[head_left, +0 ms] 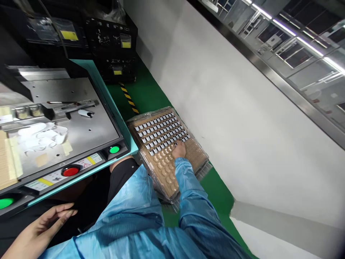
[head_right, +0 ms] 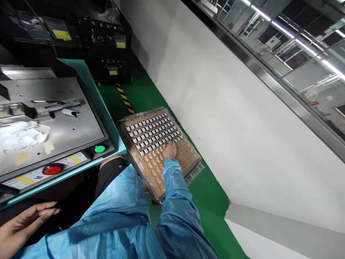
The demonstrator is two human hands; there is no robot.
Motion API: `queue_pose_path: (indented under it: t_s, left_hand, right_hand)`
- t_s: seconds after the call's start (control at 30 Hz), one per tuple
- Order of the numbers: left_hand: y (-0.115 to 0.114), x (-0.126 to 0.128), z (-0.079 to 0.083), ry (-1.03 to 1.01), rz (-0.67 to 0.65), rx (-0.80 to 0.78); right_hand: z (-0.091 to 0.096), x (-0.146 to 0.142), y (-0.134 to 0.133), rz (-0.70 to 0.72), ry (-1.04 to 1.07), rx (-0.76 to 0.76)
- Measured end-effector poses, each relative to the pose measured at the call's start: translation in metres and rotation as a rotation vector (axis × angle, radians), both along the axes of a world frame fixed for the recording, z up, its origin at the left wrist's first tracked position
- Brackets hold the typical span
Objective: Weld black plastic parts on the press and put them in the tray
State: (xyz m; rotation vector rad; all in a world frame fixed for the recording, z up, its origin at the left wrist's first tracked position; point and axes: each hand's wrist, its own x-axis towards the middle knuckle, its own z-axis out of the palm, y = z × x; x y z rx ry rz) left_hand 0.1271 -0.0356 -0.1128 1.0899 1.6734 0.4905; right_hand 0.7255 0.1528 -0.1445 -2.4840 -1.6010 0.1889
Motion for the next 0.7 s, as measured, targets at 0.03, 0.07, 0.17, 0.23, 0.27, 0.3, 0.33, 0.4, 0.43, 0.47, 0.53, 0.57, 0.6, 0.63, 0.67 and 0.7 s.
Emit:
queue_pose_path:
  t_s: [0.03,0.07,0.17,0.23,0.27,0.3,0.33,0.4,0.43,0.47,0.53,0.57,0.6,0.63,0.67,0.7]
  left_hand:
    - [0.002,0.002,0.008,-0.026,-0.029,-0.023]
    - [0.005,0.005,0.018,-0.045,-0.06,-0.039]
    - [0.021,0.017,0.059,-0.012,-0.085,0.08]
    - [0.04,0.022,0.088,0.015,-0.089,0.236]
    - [0.052,0.023,0.102,0.048,-0.088,0.321]
    - [0.064,0.022,0.114,0.106,-0.084,0.408]
    - [0.076,0.02,0.124,0.179,-0.083,0.495]
    - [0.101,0.011,0.137,0.322,-0.089,0.637]
    - [0.113,0.006,0.14,0.382,-0.083,0.685]
    - [0.125,0.0,0.141,0.433,-0.071,0.716]
    - [0.147,-0.011,0.139,0.508,-0.053,0.74]
    - [0.156,-0.017,0.136,0.528,-0.058,0.735]
    - [0.163,-0.022,0.134,0.535,-0.073,0.717]
    - [0.17,-0.027,0.131,0.531,-0.095,0.691]
    - [0.175,-0.031,0.129,0.519,-0.119,0.659]
    - [0.179,-0.035,0.128,0.504,-0.14,0.626]
  right_hand:
    - [0.004,-0.003,0.001,-0.001,0.014,0.026]
    - [0.009,-0.008,0.003,-0.008,0.032,0.068]
    - [0.027,-0.032,0.019,0.004,0.122,0.276]
    - [0.046,-0.063,0.036,0.079,0.215,0.422]
    - [0.058,-0.084,0.043,0.141,0.271,0.48]
    - [0.072,-0.108,0.049,0.222,0.331,0.522]
    - [0.086,-0.136,0.053,0.326,0.393,0.543]
    - [0.113,-0.195,0.057,0.574,0.511,0.514]
    - [0.125,-0.225,0.058,0.699,0.548,0.484]
    - [0.135,-0.253,0.059,0.824,0.564,0.45]
    - [0.148,-0.304,0.062,1.012,0.542,0.376]
    - [0.151,-0.326,0.064,1.069,0.513,0.341]
    - [0.153,-0.344,0.067,1.107,0.483,0.312]
    - [0.153,-0.36,0.07,1.13,0.452,0.292]
    - [0.153,-0.372,0.073,1.141,0.423,0.279]
    - [0.152,-0.382,0.076,1.141,0.396,0.273]
